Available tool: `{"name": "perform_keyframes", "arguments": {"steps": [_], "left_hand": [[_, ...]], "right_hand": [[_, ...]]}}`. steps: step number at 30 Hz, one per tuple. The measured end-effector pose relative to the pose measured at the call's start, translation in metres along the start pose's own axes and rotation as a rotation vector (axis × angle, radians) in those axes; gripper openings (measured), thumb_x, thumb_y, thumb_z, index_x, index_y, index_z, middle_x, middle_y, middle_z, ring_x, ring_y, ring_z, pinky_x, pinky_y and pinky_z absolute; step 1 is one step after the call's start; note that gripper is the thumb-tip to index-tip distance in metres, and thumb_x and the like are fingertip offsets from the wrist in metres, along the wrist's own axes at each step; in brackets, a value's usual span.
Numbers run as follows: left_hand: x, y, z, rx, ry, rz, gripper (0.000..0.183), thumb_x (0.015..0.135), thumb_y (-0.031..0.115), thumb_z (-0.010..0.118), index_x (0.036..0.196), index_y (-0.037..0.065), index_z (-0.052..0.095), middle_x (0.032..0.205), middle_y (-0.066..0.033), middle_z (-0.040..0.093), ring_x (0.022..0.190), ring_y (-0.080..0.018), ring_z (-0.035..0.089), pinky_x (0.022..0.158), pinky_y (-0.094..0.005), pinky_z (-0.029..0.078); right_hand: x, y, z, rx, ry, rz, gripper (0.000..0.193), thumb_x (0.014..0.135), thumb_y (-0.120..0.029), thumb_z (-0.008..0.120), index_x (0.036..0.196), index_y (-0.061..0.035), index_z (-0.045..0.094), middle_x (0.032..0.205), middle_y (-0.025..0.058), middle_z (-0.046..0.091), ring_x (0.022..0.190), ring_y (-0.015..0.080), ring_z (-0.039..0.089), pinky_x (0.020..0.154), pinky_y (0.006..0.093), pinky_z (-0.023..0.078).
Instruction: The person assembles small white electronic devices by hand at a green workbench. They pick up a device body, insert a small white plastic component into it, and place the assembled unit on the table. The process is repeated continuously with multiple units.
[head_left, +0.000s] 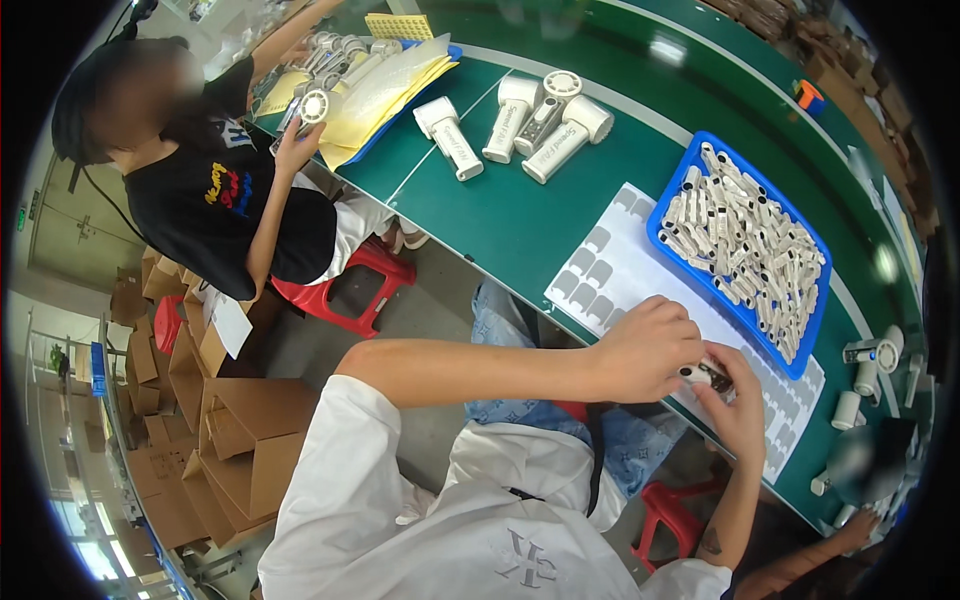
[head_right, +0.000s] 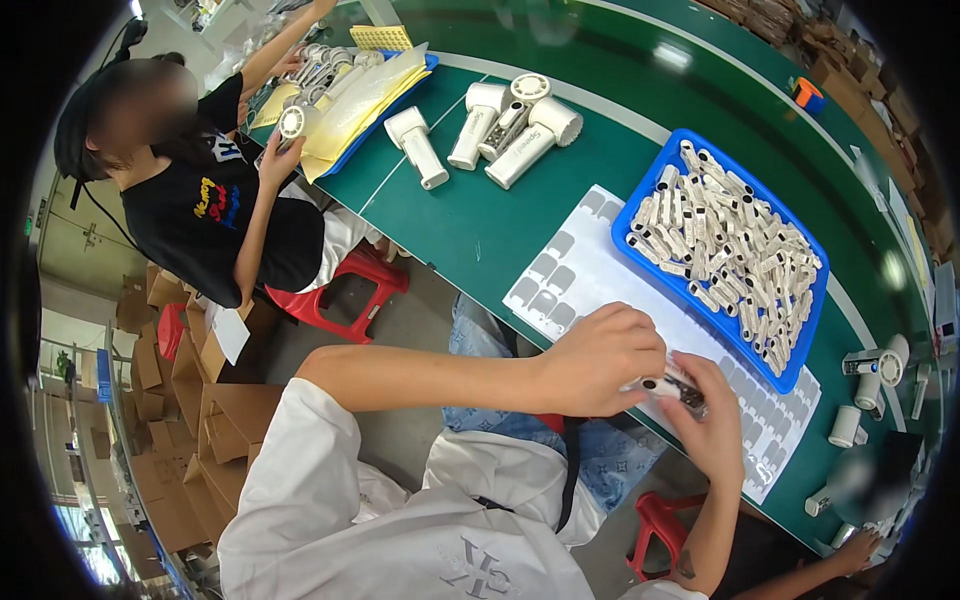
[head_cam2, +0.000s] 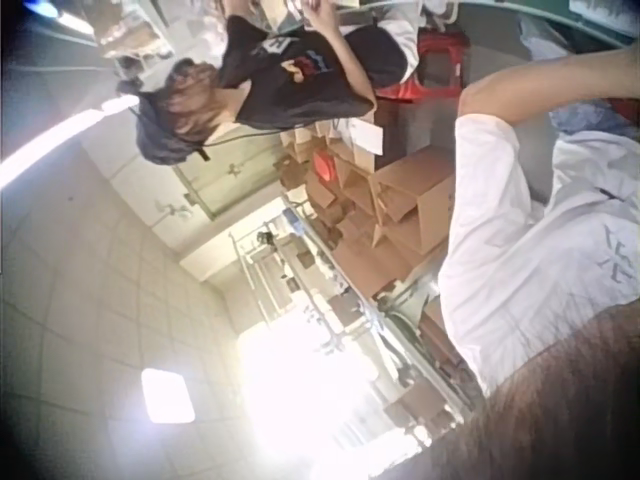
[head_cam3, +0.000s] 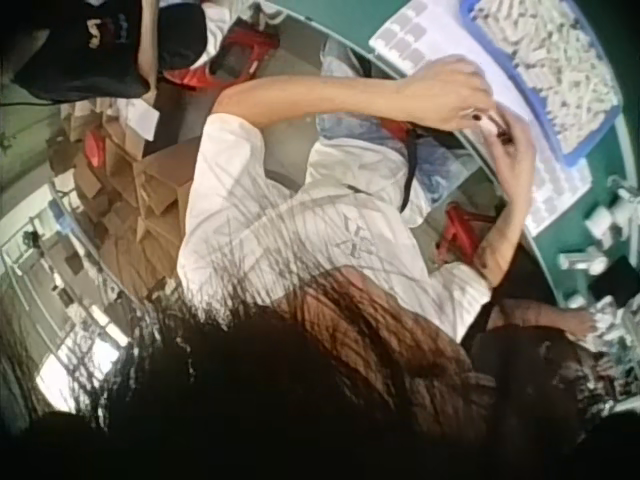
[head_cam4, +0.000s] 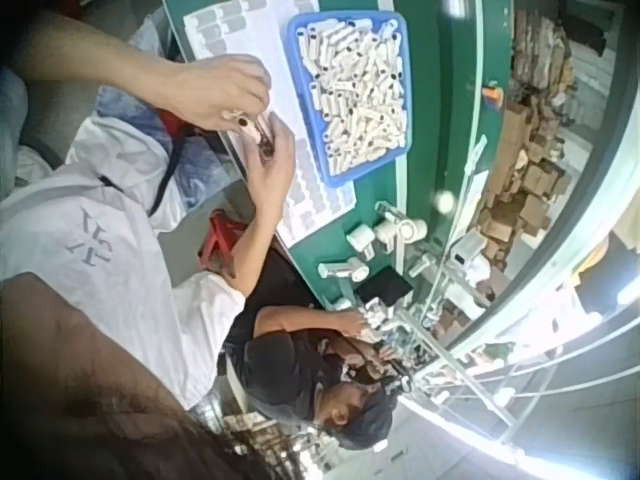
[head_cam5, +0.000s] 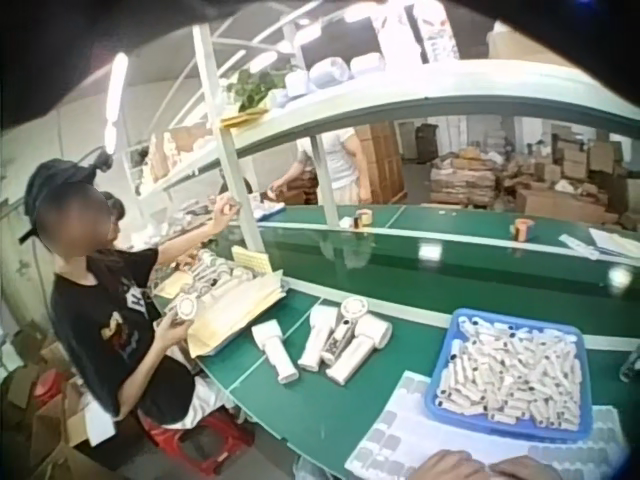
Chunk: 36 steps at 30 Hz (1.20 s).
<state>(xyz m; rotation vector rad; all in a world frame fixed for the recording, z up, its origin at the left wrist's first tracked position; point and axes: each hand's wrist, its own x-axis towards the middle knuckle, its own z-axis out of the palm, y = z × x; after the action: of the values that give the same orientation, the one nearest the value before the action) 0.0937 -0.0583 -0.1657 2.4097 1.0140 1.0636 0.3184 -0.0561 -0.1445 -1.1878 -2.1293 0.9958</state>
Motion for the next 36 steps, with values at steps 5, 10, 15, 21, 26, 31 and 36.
{"name": "perform_keyframes", "arguments": {"steps": [5, 10, 15, 21, 26, 31, 36], "left_hand": [[0.005, 0.023, 0.017, 0.144, -0.285, -0.265, 0.042, 0.067, 0.008, 0.072, 0.108, 0.008, 0.062, 0.091, -0.0108, 0.066, 0.095, -0.0315, 0.06, 0.077, -0.0458, 0.041], [-0.003, 0.02, 0.012, 0.121, -0.172, -0.185, 0.041, 0.069, 0.011, 0.071, 0.108, 0.012, 0.061, 0.081, -0.0072, 0.068, 0.084, -0.0303, 0.062, 0.068, -0.0464, 0.041], [-0.002, 0.018, 0.016, 0.131, -0.155, -0.203, 0.037, 0.065, 0.009, 0.075, 0.099, 0.012, 0.06, 0.081, -0.004, 0.07, 0.082, -0.0258, 0.063, 0.066, -0.0426, 0.044], [0.006, 0.018, 0.011, 0.157, -0.175, -0.189, 0.04, 0.065, 0.009, 0.076, 0.099, 0.012, 0.056, 0.077, -0.0049, 0.069, 0.081, -0.0262, 0.063, 0.063, -0.0422, 0.043], [0.008, 0.023, 0.012, 0.277, -0.147, -0.174, 0.045, 0.065, 0.008, 0.075, 0.103, 0.01, 0.052, 0.077, -0.0085, 0.067, 0.077, -0.0299, 0.063, 0.06, -0.0441, 0.045], [0.011, 0.017, 0.014, 0.222, -0.166, -0.215, 0.044, 0.062, 0.007, 0.075, 0.1, 0.009, 0.052, 0.074, -0.0093, 0.067, 0.074, -0.0329, 0.064, 0.056, -0.0447, 0.048], [0.016, 0.014, 0.013, 0.194, -0.223, -0.255, 0.046, 0.061, 0.012, 0.08, 0.099, 0.009, 0.054, 0.073, -0.0102, 0.068, 0.075, -0.0332, 0.066, 0.057, -0.0433, 0.05]], "right_hand": [[-0.02, 0.014, 0.014, -0.335, -0.036, -0.155, 0.062, 0.072, -0.006, 0.076, 0.131, -0.0003, 0.057, 0.126, 0.0179, 0.06, 0.113, 0.0395, 0.057, 0.097, 0.0457, 0.046], [-0.019, 0.021, 0.021, -0.276, 0.035, -0.228, 0.058, 0.072, -0.005, 0.075, 0.128, 0.0004, 0.06, 0.125, 0.0171, 0.062, 0.11, 0.0377, 0.058, 0.095, 0.045, 0.046], [-0.015, 0.017, 0.019, -0.071, 0.075, -0.149, 0.054, 0.074, -0.009, 0.08, 0.125, -0.0028, 0.062, 0.12, 0.0131, 0.066, 0.105, 0.0342, 0.059, 0.092, 0.0416, 0.047], [-0.016, 0.028, 0.018, -0.147, 0.029, -0.209, 0.056, 0.077, -0.014, 0.079, 0.129, -0.0031, 0.059, 0.12, 0.0134, 0.063, 0.105, 0.0337, 0.057, 0.092, 0.0415, 0.047], [-0.014, 0.027, 0.016, -0.223, 0.007, -0.229, 0.058, 0.08, -0.016, 0.077, 0.132, -0.0018, 0.055, 0.122, 0.015, 0.06, 0.107, 0.0346, 0.056, 0.092, 0.042, 0.046], [-0.011, 0.026, 0.017, -0.185, -0.001, -0.219, 0.054, 0.079, -0.016, 0.077, 0.128, -0.0019, 0.057, 0.117, 0.0152, 0.062, 0.103, 0.0355, 0.056, 0.09, 0.043, 0.046], [-0.008, 0.027, 0.015, -0.156, 0.04, -0.199, 0.05, 0.078, -0.017, 0.078, 0.123, -0.0027, 0.061, 0.112, 0.0147, 0.065, 0.1, 0.0348, 0.058, 0.089, 0.0419, 0.047]]}}
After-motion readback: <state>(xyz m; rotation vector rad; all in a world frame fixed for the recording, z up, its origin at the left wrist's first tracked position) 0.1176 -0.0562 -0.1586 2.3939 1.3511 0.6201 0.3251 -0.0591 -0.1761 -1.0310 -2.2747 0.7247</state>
